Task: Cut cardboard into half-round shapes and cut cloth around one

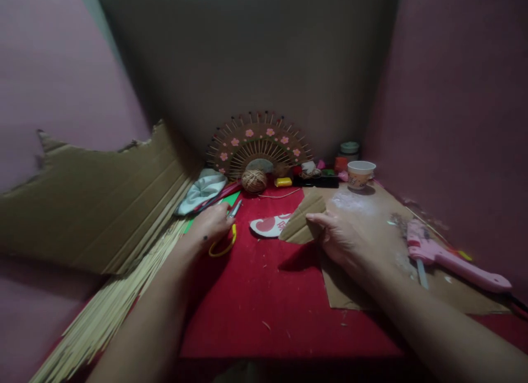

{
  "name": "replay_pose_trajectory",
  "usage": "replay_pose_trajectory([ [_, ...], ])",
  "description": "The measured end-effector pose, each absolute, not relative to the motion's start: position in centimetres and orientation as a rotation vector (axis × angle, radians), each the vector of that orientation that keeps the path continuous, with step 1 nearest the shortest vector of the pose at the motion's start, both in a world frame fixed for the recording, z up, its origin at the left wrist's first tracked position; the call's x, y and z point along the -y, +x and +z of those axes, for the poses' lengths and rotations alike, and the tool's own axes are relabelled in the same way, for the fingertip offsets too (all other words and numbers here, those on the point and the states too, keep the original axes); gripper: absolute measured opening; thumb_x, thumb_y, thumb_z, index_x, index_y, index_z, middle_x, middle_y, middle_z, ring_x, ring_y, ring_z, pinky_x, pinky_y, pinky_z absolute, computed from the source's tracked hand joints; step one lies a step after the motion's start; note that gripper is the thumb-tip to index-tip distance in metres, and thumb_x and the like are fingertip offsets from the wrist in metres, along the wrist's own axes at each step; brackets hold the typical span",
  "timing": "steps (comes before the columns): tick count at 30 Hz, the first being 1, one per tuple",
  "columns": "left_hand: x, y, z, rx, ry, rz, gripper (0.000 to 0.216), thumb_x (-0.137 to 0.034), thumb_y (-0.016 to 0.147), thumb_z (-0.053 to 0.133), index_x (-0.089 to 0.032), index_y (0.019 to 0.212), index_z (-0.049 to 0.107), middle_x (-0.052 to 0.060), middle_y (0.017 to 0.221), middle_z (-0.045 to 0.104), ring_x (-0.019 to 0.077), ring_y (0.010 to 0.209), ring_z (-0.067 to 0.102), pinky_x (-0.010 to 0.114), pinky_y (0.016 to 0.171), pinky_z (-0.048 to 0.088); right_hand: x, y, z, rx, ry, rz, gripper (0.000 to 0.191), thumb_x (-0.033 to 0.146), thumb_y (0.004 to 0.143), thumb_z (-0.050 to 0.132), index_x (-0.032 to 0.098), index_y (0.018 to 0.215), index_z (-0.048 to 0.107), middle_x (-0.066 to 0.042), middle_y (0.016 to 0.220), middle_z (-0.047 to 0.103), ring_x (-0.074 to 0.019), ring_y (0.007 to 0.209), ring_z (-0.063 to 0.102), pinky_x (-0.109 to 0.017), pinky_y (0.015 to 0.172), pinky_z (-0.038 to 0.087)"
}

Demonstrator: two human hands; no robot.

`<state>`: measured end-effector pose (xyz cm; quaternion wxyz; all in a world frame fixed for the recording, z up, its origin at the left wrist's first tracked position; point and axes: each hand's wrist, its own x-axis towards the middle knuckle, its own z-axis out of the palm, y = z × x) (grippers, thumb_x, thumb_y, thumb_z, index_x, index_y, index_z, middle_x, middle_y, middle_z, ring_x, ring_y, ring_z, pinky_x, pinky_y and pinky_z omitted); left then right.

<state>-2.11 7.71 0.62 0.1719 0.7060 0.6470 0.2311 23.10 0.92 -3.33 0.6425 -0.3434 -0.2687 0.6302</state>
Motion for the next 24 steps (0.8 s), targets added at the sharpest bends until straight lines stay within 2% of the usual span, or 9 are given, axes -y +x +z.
replay_pose_trajectory([
  [2, -7.4, -3.3, -0.2, -1.966, 2.045, 0.483, 0.012, -0.019, 0.06, 0.06, -0.018, 0.071, 0.059, 0.011, 0.083, 0.064, 0.0291, 0.09, 0.059, 0.034, 0.073, 0.042, -1.0, 23.1, -3.5, 0.625, -0.789, 1.437, 0.019, 0.014, 0.059, 0.07, 0.02, 0.074, 0.062, 0.003, 0.069, 0.067, -0.0116, 0.059, 0.059, -0.023, 0.055, 0.048],
  [4, -7.0, -3.9, -1.2, -2.049, 2.065, 0.363, 0.018, -0.019, 0.063, 0.057, -0.017, 0.08, 0.059, 0.014, 0.094, 0.063, 0.0303, 0.094, 0.058, 0.037, 0.076, 0.042, -1.0, 23.1, -3.6, 0.662, -0.836, 1.421, 0.022, 0.019, 0.062, 0.071, 0.021, 0.081, 0.062, 0.002, 0.073, 0.068, -0.0131, 0.06, 0.06, -0.022, 0.049, 0.047],
  [6, -6.8, -4.0, -1.9, -2.099, 2.055, 0.296, 0.026, -0.019, 0.064, 0.056, -0.016, 0.09, 0.057, 0.016, 0.097, 0.062, 0.0305, 0.092, 0.059, 0.037, 0.073, 0.042, -0.9, 23.2, -3.6, 0.703, -0.868, 1.397, 0.023, 0.023, 0.064, 0.072, 0.022, 0.085, 0.062, 0.001, 0.075, 0.068, -0.0134, 0.057, 0.06, -0.02, 0.039, 0.042],
  [8, -6.9, -4.2, -2.2, -2.129, 2.014, 0.272, 0.034, -0.019, 0.062, 0.058, -0.016, 0.096, 0.055, 0.014, 0.092, 0.063, 0.0297, 0.085, 0.061, 0.035, 0.067, 0.043, -0.8, 23.3, -3.4, 0.728, -0.854, 1.393, 0.024, 0.024, 0.065, 0.072, 0.022, 0.087, 0.062, 0.0, 0.078, 0.068, -0.0133, 0.056, 0.06, -0.018, 0.035, 0.039],
  [10, -7.1, -4.5, -2.1, -2.15, 1.943, 0.288, 0.04, -0.021, 0.062, 0.06, -0.016, 0.101, 0.052, 0.011, 0.083, 0.064, 0.0272, 0.076, 0.062, 0.032, 0.06, 0.043, -0.8, 23.5, -3.2, 0.712, -0.792, 1.418, 0.024, 0.023, 0.066, 0.071, 0.021, 0.088, 0.061, 0.0, 0.082, 0.069, -0.0148, 0.063, 0.062, -0.022, 0.042, 0.047],
  [12, -7.1, -4.8, -1.7, -2.162, 1.855, 0.337, 0.047, -0.025, 0.064, 0.06, -0.016, 0.108, 0.047, 0.007, 0.073, 0.063, 0.0236, 0.064, 0.062, 0.029, 0.053, 0.042, -0.9, 23.6, -3.2, 0.661, -0.718, 1.443, 0.023, 0.021, 0.067, 0.071, 0.022, 0.088, 0.061, 0.001, 0.084, 0.069, -0.0166, 0.073, 0.063, -0.032, 0.058, 0.054],
  [15, -6.7, -4.8, -0.9, -2.147, 1.757, 0.457, 0.053, -0.028, 0.065, 0.06, -0.015, 0.113, 0.04, 0.0, 0.062, 0.058, 0.0188, 0.052, 0.059, 0.025, 0.046, 0.04, -1.2, 23.7, -3.4, 0.595, -0.647, 1.462, 0.017, 0.019, 0.068, 0.07, 0.021, 0.082, 0.061, 0.003, 0.079, 0.068, -0.0157, 0.076, 0.062, -0.042, 0.074, 0.054],
  [19, -5.8, -4.0, 0.1, -2.039, 1.763, 0.624, 0.045, -0.029, 0.067, 0.058, -0.017, 0.107, 0.041, -0.004, 0.063, 0.052, 0.0146, 0.051, 0.055, 0.023, 0.046, 0.039, -1.3, 23.6, -3.3, 0.489, -0.68, 1.461, 0.018, 0.017, 0.065, 0.072, 0.021, 0.079, 0.062, 0.003, 0.076, 0.068, -0.0168, 0.078, 0.062, -0.048, 0.077, 0.053],
  [24, -3.9, -1.9, 0.4, -1.597, 2.22, 0.813, 0.021, -0.039, 0.074, 0.051, -0.019, 0.075, 0.048, -0.003, 0.063, 0.046, 0.0128, 0.058, 0.047, 0.024, 0.055, 0.039, -1.0, 23.5, -2.7, 0.383, -0.668, 1.489, 0.019, 0.018, 0.063, 0.074, 0.02, 0.078, 0.063, 0.001, 0.076, 0.068, -0.0204, 0.085, 0.061, -0.052, 0.079, 0.052],
])
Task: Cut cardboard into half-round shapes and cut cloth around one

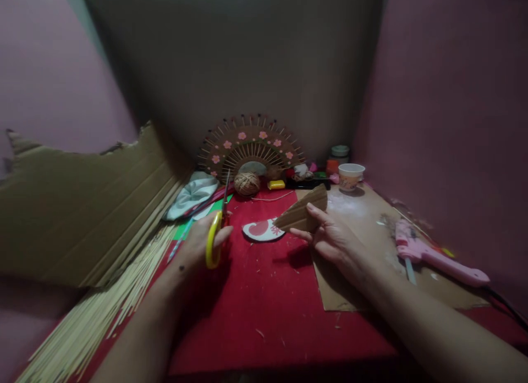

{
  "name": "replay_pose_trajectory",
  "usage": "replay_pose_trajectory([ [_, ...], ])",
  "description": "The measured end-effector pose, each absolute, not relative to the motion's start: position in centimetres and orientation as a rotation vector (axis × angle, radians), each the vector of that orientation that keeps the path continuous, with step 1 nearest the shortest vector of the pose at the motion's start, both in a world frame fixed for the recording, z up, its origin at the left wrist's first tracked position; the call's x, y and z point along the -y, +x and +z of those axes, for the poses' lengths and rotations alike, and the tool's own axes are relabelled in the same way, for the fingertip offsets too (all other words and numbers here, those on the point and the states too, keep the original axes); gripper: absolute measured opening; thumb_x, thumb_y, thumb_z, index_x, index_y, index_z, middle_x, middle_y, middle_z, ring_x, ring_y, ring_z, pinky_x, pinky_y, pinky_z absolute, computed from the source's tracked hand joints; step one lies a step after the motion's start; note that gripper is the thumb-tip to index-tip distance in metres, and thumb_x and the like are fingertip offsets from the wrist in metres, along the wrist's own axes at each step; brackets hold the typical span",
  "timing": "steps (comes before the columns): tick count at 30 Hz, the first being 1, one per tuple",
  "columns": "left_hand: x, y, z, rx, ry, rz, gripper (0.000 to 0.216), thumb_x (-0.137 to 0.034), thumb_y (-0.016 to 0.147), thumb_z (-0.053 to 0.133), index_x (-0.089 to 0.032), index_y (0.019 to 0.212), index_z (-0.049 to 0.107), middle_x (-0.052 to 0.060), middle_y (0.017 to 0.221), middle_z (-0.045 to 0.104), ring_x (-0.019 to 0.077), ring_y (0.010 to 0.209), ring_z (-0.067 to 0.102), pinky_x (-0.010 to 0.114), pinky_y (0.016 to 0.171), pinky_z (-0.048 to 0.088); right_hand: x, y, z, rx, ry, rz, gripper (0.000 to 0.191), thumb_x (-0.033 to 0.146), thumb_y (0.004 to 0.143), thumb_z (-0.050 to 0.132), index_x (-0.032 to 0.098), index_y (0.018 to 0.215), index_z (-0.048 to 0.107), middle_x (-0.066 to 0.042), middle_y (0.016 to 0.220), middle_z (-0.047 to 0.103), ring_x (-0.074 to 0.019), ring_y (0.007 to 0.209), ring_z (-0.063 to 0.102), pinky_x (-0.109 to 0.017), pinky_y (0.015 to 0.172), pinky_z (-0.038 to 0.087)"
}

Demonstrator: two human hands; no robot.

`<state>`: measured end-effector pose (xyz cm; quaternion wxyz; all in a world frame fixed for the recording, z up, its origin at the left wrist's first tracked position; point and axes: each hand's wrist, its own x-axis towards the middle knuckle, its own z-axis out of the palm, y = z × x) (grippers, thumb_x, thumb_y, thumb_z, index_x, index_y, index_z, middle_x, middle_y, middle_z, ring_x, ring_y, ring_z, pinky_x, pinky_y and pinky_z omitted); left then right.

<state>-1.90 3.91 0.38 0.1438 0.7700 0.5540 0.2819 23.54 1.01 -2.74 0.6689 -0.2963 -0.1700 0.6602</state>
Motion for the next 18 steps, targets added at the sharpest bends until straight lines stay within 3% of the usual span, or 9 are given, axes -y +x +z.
replay_pose_trajectory([
  [3, -2.5, -0.4, 0.7, -1.408, 2.423, 0.713, 0.019, -0.034, 0.079, 0.043, -0.017, 0.078, 0.052, 0.0, 0.069, 0.049, 0.014, 0.062, 0.047, 0.026, 0.058, 0.04, -0.9, 23.6, -2.3, 0.32, -0.663, 1.44, 0.017, 0.015, 0.061, 0.074, 0.02, 0.071, 0.061, 0.001, 0.076, 0.068, -0.0214, 0.089, 0.06, -0.054, 0.081, 0.05],
  [6, -1.6, 0.3, 1.0, -1.272, 2.565, 0.597, 0.03, -0.029, 0.079, 0.042, -0.015, 0.102, 0.054, 0.004, 0.081, 0.055, 0.0174, 0.071, 0.051, 0.03, 0.067, 0.044, -1.0, 23.9, -2.0, 0.285, -0.629, 1.413, 0.018, 0.014, 0.061, 0.074, 0.02, 0.073, 0.062, 0.001, 0.077, 0.069, -0.0214, 0.092, 0.061, -0.051, 0.083, 0.05],
  [10, -1.3, -0.1, 0.5, -1.229, 2.612, 0.487, 0.048, -0.028, 0.083, 0.04, -0.018, 0.13, 0.038, 0.011, 0.105, 0.055, 0.0205, 0.089, 0.055, 0.033, 0.08, 0.045, -1.3, 24.2, -1.9, 0.263, -0.603, 1.412, 0.021, 0.015, 0.063, 0.073, 0.022, 0.081, 0.063, 0.001, 0.084, 0.071, -0.0208, 0.093, 0.061, -0.049, 0.082, 0.052],
  [18, -1.0, 0.5, -0.5, -1.235, 2.605, 0.382, 0.048, -0.028, 0.088, 0.035, -0.023, 0.136, 0.03, 0.01, 0.105, 0.051, 0.0193, 0.088, 0.055, 0.036, 0.079, 0.047, -1.2, 24.3, -2.3, 0.286, -0.613, 1.405, 0.016, 0.016, 0.066, 0.073, 0.023, 0.076, 0.063, 0.003, 0.082, 0.071, -0.0202, 0.098, 0.059, -0.049, 0.086, 0.049],
])
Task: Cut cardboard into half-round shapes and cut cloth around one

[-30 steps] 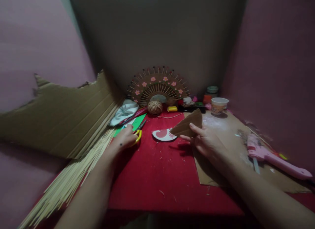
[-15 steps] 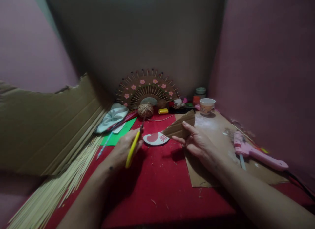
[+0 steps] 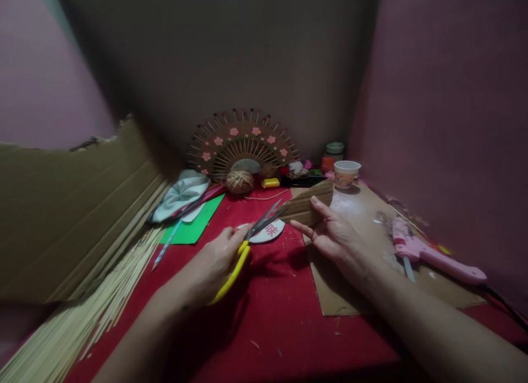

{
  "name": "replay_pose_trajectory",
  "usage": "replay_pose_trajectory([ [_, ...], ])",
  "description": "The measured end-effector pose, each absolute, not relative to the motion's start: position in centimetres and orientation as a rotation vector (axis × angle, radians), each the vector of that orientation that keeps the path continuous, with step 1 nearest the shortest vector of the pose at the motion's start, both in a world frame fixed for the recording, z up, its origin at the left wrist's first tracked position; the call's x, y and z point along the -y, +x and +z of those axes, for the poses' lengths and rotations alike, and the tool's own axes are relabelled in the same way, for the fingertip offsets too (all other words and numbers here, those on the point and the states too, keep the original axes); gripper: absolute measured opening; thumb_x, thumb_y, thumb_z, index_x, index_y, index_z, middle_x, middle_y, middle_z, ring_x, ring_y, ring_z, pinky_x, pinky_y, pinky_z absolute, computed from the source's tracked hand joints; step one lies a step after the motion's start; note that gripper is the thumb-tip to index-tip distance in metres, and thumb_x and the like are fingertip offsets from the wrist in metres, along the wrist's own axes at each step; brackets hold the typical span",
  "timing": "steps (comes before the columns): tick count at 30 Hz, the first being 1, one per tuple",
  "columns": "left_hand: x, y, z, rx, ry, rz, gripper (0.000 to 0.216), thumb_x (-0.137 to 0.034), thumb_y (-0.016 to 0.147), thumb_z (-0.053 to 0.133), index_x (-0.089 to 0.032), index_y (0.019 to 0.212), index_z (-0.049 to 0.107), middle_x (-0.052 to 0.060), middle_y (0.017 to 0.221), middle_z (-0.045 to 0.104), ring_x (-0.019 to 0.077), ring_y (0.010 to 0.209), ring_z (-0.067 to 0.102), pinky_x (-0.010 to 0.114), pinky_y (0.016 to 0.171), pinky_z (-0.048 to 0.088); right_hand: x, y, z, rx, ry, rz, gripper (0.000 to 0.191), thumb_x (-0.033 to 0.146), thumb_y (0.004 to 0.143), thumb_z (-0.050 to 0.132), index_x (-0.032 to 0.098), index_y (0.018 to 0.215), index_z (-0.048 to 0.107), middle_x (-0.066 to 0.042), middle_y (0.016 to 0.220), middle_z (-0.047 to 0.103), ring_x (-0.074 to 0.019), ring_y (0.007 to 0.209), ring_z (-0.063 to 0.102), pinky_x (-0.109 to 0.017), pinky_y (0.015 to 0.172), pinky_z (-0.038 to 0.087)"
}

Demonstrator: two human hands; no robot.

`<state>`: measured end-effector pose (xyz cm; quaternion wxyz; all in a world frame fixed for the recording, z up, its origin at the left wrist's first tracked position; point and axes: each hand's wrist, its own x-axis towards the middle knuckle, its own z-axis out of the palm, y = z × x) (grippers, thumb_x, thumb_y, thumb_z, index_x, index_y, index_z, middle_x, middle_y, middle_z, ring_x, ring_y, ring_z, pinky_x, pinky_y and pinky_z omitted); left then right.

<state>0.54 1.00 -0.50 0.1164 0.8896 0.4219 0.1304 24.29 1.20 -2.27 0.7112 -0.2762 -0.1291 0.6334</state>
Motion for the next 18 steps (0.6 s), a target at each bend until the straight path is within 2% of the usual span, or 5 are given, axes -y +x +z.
replay_pose_trajectory([
  [6, -0.85, 0.96, -0.74, -1.257, 2.654, 0.384, 0.049, -0.025, 0.088, 0.035, -0.021, 0.136, 0.028, 0.011, 0.101, 0.049, 0.0186, 0.081, 0.054, 0.036, 0.074, 0.047, -1.23, 23.91, -2.66, 0.344, -0.657, 1.476, 0.017, 0.018, 0.069, 0.07, 0.024, 0.083, 0.064, 0.003, 0.088, 0.07, -0.0196, 0.1, 0.058, -0.049, 0.085, 0.049],
  [13, -0.76, 1.1, -0.88, -1.243, 2.678, 0.465, 0.05, -0.022, 0.086, 0.037, -0.023, 0.136, 0.031, 0.011, 0.1, 0.051, 0.0183, 0.081, 0.054, 0.033, 0.071, 0.047, -1.29, 23.73, -2.93, 0.333, -0.672, 1.468, 0.021, 0.018, 0.065, 0.073, 0.023, 0.083, 0.064, 0.004, 0.086, 0.07, -0.0198, 0.099, 0.058, -0.048, 0.085, 0.049],
  [18, -0.81, 0.99, -1.12, -1.243, 2.697, 0.438, 0.051, -0.022, 0.087, 0.037, -0.022, 0.137, 0.028, 0.011, 0.101, 0.051, 0.0188, 0.08, 0.054, 0.033, 0.07, 0.047, -1.24, 23.83, -2.97, 0.335, -0.659, 1.442, 0.017, 0.015, 0.066, 0.072, 0.023, 0.078, 0.063, 0.005, 0.087, 0.069, -0.0188, 0.1, 0.057, -0.046, 0.087, 0.049],
])
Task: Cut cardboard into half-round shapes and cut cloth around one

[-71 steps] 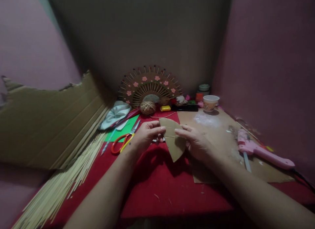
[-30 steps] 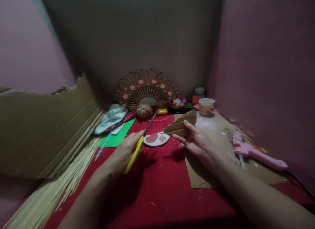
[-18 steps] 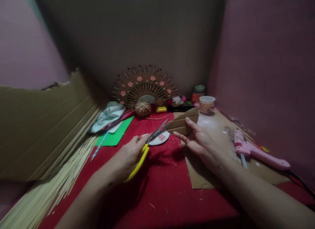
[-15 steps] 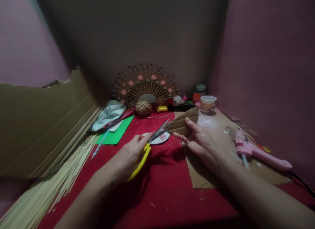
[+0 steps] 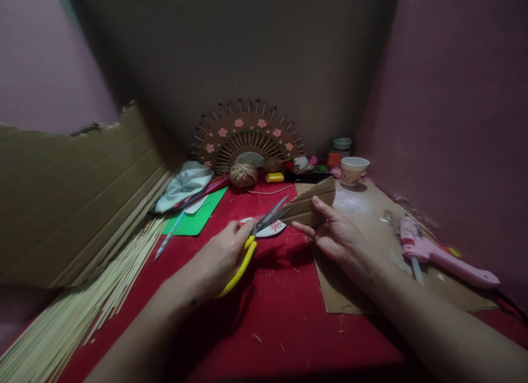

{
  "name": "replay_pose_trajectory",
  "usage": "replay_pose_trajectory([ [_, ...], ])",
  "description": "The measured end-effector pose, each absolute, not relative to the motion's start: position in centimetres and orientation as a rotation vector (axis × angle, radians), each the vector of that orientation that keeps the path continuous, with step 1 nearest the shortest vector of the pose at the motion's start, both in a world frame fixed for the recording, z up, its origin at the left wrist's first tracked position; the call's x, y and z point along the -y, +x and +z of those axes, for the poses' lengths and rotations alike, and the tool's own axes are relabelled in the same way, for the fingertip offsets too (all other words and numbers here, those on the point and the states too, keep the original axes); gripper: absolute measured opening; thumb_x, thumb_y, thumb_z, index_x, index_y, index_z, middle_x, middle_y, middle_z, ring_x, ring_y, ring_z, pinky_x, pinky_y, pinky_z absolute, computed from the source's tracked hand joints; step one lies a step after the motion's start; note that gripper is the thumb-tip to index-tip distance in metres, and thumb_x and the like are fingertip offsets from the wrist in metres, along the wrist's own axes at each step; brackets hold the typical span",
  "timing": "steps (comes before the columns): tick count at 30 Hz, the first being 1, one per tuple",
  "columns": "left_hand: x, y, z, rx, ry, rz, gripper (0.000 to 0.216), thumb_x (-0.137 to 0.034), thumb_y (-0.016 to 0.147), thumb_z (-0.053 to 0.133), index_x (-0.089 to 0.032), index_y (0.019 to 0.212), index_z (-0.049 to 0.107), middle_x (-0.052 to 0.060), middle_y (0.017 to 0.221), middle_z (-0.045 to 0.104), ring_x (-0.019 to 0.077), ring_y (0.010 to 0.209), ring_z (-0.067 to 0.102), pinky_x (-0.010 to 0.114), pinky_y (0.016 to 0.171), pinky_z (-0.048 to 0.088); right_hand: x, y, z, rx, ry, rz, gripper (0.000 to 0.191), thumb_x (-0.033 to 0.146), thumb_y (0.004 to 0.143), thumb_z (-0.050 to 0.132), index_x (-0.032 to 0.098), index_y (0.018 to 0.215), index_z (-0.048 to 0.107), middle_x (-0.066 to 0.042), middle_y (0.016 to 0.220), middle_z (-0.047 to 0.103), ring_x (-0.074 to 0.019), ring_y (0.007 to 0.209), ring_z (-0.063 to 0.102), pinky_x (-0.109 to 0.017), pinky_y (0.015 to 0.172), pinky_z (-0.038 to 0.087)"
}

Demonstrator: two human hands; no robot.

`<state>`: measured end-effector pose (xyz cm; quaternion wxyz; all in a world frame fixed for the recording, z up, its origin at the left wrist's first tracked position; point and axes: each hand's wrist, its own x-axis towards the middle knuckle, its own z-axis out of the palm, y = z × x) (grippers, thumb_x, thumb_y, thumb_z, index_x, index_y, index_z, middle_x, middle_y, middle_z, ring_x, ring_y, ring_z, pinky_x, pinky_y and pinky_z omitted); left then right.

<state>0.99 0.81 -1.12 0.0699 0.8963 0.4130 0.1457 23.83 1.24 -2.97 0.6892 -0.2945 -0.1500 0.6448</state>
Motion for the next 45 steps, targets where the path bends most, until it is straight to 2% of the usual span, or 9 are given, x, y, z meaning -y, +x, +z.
replay_pose_trajectory([
  [16, -0.76, 0.89, -0.9, -1.289, 2.694, 0.366, 0.048, -0.023, 0.087, 0.034, -0.021, 0.135, 0.031, 0.01, 0.096, 0.051, 0.0175, 0.075, 0.052, 0.031, 0.066, 0.045, -1.11, 23.8, -2.87, 0.401, -0.672, 1.427, 0.017, 0.017, 0.068, 0.07, 0.024, 0.082, 0.063, 0.004, 0.097, 0.068, -0.0189, 0.106, 0.054, -0.042, 0.086, 0.049],
  [23, -0.78, 0.78, -0.92, -1.285, 2.706, 0.371, 0.048, -0.023, 0.087, 0.035, -0.023, 0.135, 0.032, 0.009, 0.096, 0.051, 0.0169, 0.076, 0.053, 0.03, 0.066, 0.045, -1.16, 23.73, -2.92, 0.399, -0.684, 1.433, 0.019, 0.018, 0.066, 0.072, 0.024, 0.082, 0.063, 0.005, 0.09, 0.068, -0.0186, 0.098, 0.058, -0.043, 0.085, 0.049],
  [30, -0.85, 0.8, -0.95, -1.315, 2.664, 0.358, 0.05, -0.022, 0.086, 0.035, -0.02, 0.136, 0.03, 0.01, 0.095, 0.049, 0.0173, 0.074, 0.052, 0.031, 0.066, 0.044, -1.03, 23.46, -2.83, 0.369, -0.672, 1.459, 0.017, 0.018, 0.067, 0.072, 0.022, 0.08, 0.063, 0.003, 0.082, 0.069, -0.0201, 0.096, 0.058, -0.047, 0.083, 0.05],
  [35, -0.86, 0.72, -0.85, -1.327, 2.64, 0.382, 0.05, -0.025, 0.086, 0.037, -0.022, 0.135, 0.032, 0.009, 0.093, 0.049, 0.0171, 0.073, 0.051, 0.03, 0.065, 0.044, -0.85, 23.51, -2.25, 0.343, -0.707, 1.425, 0.02, 0.017, 0.066, 0.071, 0.024, 0.084, 0.063, 0.002, 0.086, 0.069, -0.0219, 0.103, 0.055, -0.046, 0.082, 0.051],
  [45, -0.8, 0.82, -1.09, -1.3, 2.668, 0.381, 0.048, -0.026, 0.088, 0.034, -0.023, 0.136, 0.032, 0.009, 0.093, 0.049, 0.0175, 0.073, 0.051, 0.031, 0.064, 0.044, -1.04, 23.59, -2.84, 0.373, -0.68, 1.445, 0.017, 0.018, 0.068, 0.071, 0.023, 0.082, 0.062, 0.003, 0.09, 0.069, -0.021, 0.102, 0.056, -0.044, 0.084, 0.05],
])
